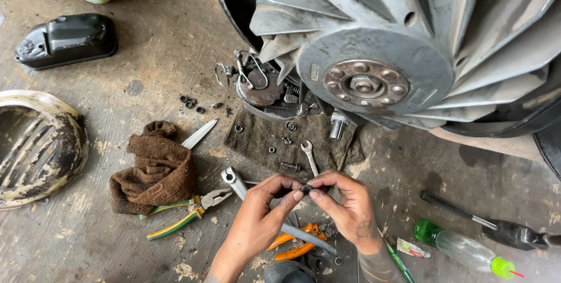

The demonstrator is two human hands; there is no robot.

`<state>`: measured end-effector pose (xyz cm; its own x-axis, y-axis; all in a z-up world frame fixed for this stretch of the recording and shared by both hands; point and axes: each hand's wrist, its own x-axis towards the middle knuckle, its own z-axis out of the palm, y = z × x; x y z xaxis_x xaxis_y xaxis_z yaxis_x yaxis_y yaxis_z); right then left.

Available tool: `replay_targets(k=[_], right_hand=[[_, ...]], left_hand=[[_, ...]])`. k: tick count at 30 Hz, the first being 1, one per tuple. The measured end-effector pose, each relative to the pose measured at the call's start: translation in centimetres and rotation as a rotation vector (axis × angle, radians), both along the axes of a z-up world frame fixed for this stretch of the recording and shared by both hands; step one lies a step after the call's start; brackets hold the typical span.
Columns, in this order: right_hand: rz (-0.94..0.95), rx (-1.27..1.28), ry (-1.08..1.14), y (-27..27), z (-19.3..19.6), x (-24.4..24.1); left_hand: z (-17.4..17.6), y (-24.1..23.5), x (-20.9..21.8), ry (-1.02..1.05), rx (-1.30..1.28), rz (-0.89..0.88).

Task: Repairing a motorcycle engine by disassembling and inspecting small components using hand tools

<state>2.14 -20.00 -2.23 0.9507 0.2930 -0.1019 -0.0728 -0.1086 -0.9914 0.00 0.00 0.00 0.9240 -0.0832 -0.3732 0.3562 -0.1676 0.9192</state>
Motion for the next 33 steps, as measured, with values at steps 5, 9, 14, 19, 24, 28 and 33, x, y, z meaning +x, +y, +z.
replay_targets(k=[5,9,14,19,24,28,33], right_hand=[[0.045,-0.24,-0.027,0.0,-1.4,0.2],[0.077,-0.176,0.017,-0.8,-5.9,0.2],[-0.012,-0.26,-0.057,-1.9,-11.4,3.4],[-0.109,-0.428,-0.11,-0.4,-15.8,8.0],[-0.016,-0.56,-0.173,2.2,-15.9,11.1],[-0.001,-0.729,-0.152,3.5,-14.0,11.3],[-0.014,-0.779,-0.159,4.1,-14.2,11.2]], left_hand=[[-1.6,-0.5,0.3,0.002,0.077,-0.029],[-5.7,-0.8,0.1,0.097,0.196,-0.077],[-7.7,0.0,0.2,0.191,0.248,-0.072],[-7.3,0.8,0.4,0.24,0.226,-0.005],[-6.6,1.8,0.6,0.242,0.203,0.028],[-7.3,2.7,0.6,0.276,0.194,0.028],[-7.4,3.7,0.6,0.301,0.184,0.036]])
